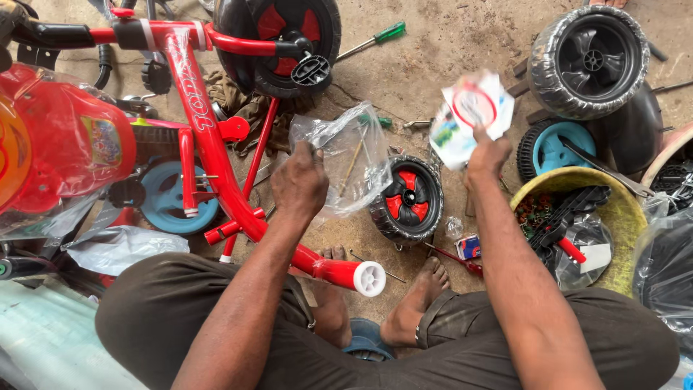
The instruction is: The person assembles a red children's tricycle by attaching wheels to the frame and installing the seat. They use a screwdriver to secure the seat and handle various parts including wheels, a frame, and a seat.
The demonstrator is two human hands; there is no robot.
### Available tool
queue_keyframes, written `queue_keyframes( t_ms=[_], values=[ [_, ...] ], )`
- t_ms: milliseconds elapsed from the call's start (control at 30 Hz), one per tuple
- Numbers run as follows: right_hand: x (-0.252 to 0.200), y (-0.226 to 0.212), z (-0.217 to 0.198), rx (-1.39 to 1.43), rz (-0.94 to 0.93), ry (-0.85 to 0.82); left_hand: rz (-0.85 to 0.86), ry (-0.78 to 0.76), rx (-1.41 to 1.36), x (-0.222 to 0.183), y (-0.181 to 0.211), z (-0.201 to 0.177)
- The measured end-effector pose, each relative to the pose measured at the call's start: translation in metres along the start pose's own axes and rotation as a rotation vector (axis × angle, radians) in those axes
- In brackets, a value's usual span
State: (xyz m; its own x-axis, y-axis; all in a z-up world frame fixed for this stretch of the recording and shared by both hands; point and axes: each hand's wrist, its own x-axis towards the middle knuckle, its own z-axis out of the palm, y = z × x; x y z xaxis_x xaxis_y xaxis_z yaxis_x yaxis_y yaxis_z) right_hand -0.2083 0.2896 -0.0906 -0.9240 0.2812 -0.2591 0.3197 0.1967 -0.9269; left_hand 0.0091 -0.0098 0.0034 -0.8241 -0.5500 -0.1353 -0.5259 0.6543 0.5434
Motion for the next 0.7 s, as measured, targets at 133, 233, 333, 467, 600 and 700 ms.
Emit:
queue_keyframes(
  t_ms=[133, 233, 333, 467, 600, 700],
  values=[
    [0.035, 0.061, -0.02, -0.061, 0.147, -0.023, 0.17, 0.265, 0.013, 0.002, 0.006, -0.022],
    [0.035, 0.075, -0.038, -0.274, 0.216, -0.031, 0.224, 0.27, -0.036, -0.004, 0.014, -0.026],
    [0.022, 0.028, -0.027, 0.433, 0.288, -0.161, 0.224, 0.228, -0.017, 0.003, 0.026, -0.032],
    [-0.026, -0.072, 0.0, 0.772, 0.18, -0.784, 0.027, 0.092, -0.059, 0.017, 0.038, -0.041],
    [-0.09, -0.109, 0.048, 0.187, 0.01, -1.02, -0.11, 0.06, -0.323, 0.015, 0.045, -0.033],
    [-0.135, -0.098, 0.099, -1.054, -0.587, -0.809, -0.047, 0.203, -0.375, 0.013, 0.039, -0.029]
  ],
)
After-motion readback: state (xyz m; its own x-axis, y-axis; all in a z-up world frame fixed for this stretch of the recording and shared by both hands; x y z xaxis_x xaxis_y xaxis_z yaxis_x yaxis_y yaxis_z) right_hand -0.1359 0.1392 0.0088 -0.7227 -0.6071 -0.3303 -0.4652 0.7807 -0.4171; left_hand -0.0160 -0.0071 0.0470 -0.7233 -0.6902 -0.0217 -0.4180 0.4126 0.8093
